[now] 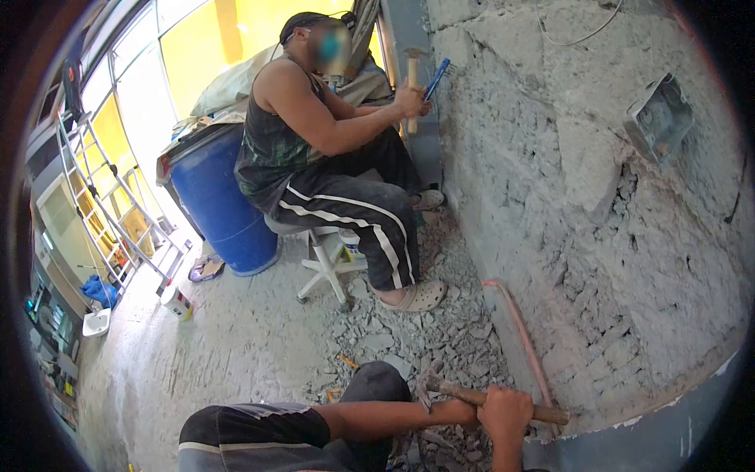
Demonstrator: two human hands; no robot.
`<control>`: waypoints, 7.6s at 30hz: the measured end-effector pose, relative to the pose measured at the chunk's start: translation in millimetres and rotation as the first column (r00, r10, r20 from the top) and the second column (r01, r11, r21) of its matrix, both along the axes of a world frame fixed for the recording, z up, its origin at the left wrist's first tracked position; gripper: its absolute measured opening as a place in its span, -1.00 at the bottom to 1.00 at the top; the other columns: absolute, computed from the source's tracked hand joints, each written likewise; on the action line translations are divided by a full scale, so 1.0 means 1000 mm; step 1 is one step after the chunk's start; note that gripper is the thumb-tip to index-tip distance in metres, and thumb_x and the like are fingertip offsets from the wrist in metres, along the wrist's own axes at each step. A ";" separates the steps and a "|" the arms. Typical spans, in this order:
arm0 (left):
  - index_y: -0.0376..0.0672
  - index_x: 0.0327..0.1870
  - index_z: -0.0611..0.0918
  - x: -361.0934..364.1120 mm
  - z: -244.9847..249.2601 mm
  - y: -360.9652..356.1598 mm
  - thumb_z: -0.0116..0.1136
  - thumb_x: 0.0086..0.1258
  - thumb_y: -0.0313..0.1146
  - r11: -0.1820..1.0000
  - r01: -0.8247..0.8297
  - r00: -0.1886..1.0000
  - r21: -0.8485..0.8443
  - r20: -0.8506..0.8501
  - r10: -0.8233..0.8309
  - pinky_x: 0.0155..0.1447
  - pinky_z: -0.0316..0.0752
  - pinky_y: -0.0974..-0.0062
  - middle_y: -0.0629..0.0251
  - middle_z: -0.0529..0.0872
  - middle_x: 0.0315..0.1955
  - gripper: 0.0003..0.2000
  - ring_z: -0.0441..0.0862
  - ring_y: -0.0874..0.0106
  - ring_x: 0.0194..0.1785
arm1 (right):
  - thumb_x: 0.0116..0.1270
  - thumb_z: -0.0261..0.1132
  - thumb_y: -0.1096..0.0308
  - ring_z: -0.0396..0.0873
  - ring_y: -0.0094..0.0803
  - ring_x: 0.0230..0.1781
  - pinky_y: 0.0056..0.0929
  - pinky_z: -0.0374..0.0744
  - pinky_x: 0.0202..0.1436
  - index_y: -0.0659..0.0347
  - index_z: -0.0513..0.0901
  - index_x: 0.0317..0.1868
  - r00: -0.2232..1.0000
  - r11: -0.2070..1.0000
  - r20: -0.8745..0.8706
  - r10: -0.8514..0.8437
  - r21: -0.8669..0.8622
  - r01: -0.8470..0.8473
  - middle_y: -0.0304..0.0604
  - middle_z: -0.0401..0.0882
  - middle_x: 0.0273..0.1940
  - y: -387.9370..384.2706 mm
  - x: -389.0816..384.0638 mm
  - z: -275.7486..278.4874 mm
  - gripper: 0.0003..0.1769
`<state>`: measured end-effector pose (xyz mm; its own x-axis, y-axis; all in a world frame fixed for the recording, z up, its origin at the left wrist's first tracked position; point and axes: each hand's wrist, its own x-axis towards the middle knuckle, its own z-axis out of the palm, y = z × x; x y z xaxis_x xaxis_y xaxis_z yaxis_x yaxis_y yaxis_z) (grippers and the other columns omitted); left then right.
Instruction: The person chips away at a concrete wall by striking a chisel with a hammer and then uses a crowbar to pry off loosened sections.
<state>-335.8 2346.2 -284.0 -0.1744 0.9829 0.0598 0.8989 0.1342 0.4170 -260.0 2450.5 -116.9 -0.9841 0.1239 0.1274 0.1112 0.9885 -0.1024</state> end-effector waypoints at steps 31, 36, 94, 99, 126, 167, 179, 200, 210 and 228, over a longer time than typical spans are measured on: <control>-0.12 -0.22 0.65 0.004 0.029 0.011 0.45 -0.18 -0.26 0.957 -0.079 0.994 -0.280 0.049 0.097 0.04 0.50 0.15 0.10 0.70 -0.22 -0.59 0.63 0.08 -0.07 | -0.10 0.43 0.27 0.66 -0.08 -0.45 -0.16 0.58 -0.27 0.13 0.72 -0.47 0.999 1.000 0.041 -0.012 -0.004 0.013 -0.03 0.65 -0.52 0.001 -0.002 -0.004 -0.83; -0.13 -0.25 0.65 0.005 0.031 0.008 0.41 -0.15 -0.28 0.970 -0.068 0.993 -0.234 0.077 0.089 0.04 0.52 0.15 0.11 0.71 -0.24 -0.64 0.64 0.09 -0.09 | -0.11 0.42 0.27 0.67 -0.08 -0.44 -0.17 0.59 -0.26 0.12 0.72 -0.46 0.999 1.000 0.034 -0.007 0.006 0.007 -0.02 0.66 -0.51 -0.001 0.000 0.002 -0.83; -0.14 -0.21 0.70 -0.081 0.146 -0.078 0.28 0.18 0.00 0.870 -0.468 0.848 -0.154 -0.354 0.394 -0.12 0.59 0.15 0.20 0.73 -0.33 -0.62 0.71 0.25 -0.17 | -0.08 0.42 0.31 0.60 -0.07 -0.52 -0.13 0.57 -0.33 0.21 0.68 -0.47 0.931 0.981 -0.313 -0.188 -0.103 0.164 0.03 0.60 -0.56 -0.004 0.048 0.052 -0.83; -0.13 -0.18 0.70 -0.129 0.146 -0.156 0.30 0.19 0.10 0.712 -0.563 0.822 -0.420 -0.199 0.534 -0.26 0.63 0.25 0.22 0.76 -0.36 -0.56 0.74 0.28 -0.35 | -0.07 0.42 0.31 0.54 -0.04 -0.55 -0.13 0.52 -0.39 0.21 0.62 -0.51 0.882 0.965 -0.399 -0.252 -0.170 0.199 0.02 0.57 -0.57 0.000 0.079 0.065 -0.82; -0.22 -0.10 0.66 -0.108 -0.054 -0.230 0.22 0.20 -0.01 0.495 -0.804 0.533 -0.330 -0.028 0.846 0.00 0.53 0.08 -0.05 0.72 -0.21 -0.56 0.67 0.02 -0.07 | 0.00 0.48 0.25 0.49 -0.05 -0.57 -0.11 0.42 -0.44 0.17 0.49 -0.62 0.794 0.981 -0.605 0.056 -0.117 -0.158 -0.07 0.45 -0.64 0.025 0.087 0.049 -0.67; -0.13 -0.20 0.70 -0.086 -0.012 -0.044 0.34 0.04 -0.15 0.751 -0.274 0.962 -0.601 -0.170 0.215 -0.11 0.56 0.14 0.10 0.74 -0.28 -0.66 0.69 0.08 -0.15 | -0.05 0.36 0.50 0.52 -0.31 -0.12 -0.15 0.42 0.29 0.17 0.58 -0.42 0.668 0.986 -0.725 0.166 0.106 -0.129 -0.24 0.50 -0.30 0.018 0.074 0.059 -0.86; -0.11 -0.10 0.67 -0.097 -0.030 -0.043 0.39 0.04 -0.12 0.733 -0.272 0.961 -0.624 -0.144 0.235 -0.07 0.55 0.15 0.16 0.72 -0.22 -0.59 0.68 0.13 -0.08 | -0.11 0.33 0.57 0.53 -0.27 -0.10 -0.11 0.41 0.30 0.19 0.61 -0.51 0.674 0.982 -0.716 0.181 0.095 -0.163 -0.19 0.52 -0.29 0.018 0.073 0.054 -0.89; -0.07 -0.14 0.69 -0.087 -0.016 -0.045 0.10 0.27 -0.32 0.746 -0.298 0.955 -0.596 -0.186 0.233 -0.10 0.58 0.17 0.18 0.73 -0.20 -0.80 0.70 0.16 -0.06 | -0.14 0.46 0.51 0.52 -0.25 -0.10 -0.09 0.41 0.27 0.21 0.61 -0.55 0.684 0.982 -0.705 0.186 0.107 -0.156 -0.20 0.52 -0.30 0.021 0.070 0.049 -0.84; -0.07 -0.17 0.70 -0.092 -0.025 -0.047 0.09 0.27 -0.34 0.761 -0.282 0.959 -0.585 -0.180 0.217 -0.10 0.58 0.18 0.18 0.74 -0.22 -0.81 0.70 0.15 -0.08 | -0.14 0.47 0.50 0.52 -0.26 -0.09 -0.11 0.40 0.29 0.22 0.61 -0.54 0.704 0.983 -0.687 0.180 0.099 -0.156 -0.20 0.50 -0.31 0.021 0.071 0.050 -0.83; -0.07 -0.18 0.69 -0.094 -0.030 -0.047 0.16 0.21 -0.37 0.774 -0.275 0.960 -0.570 -0.210 0.187 -0.13 0.58 0.16 0.18 0.74 -0.22 -0.82 0.70 0.14 -0.07 | -0.01 0.30 0.54 0.52 -0.31 -0.13 -0.18 0.39 0.33 0.24 0.56 -0.52 0.696 0.982 -0.693 0.189 0.126 -0.141 -0.20 0.51 -0.32 0.020 0.070 0.051 -0.94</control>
<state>-430.0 2299.0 -313.6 -0.4346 0.7643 -0.4765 0.8492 0.5239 0.0658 -189.5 2470.8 -66.2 -0.6121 -0.0630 0.7882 -0.1343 0.9906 -0.0251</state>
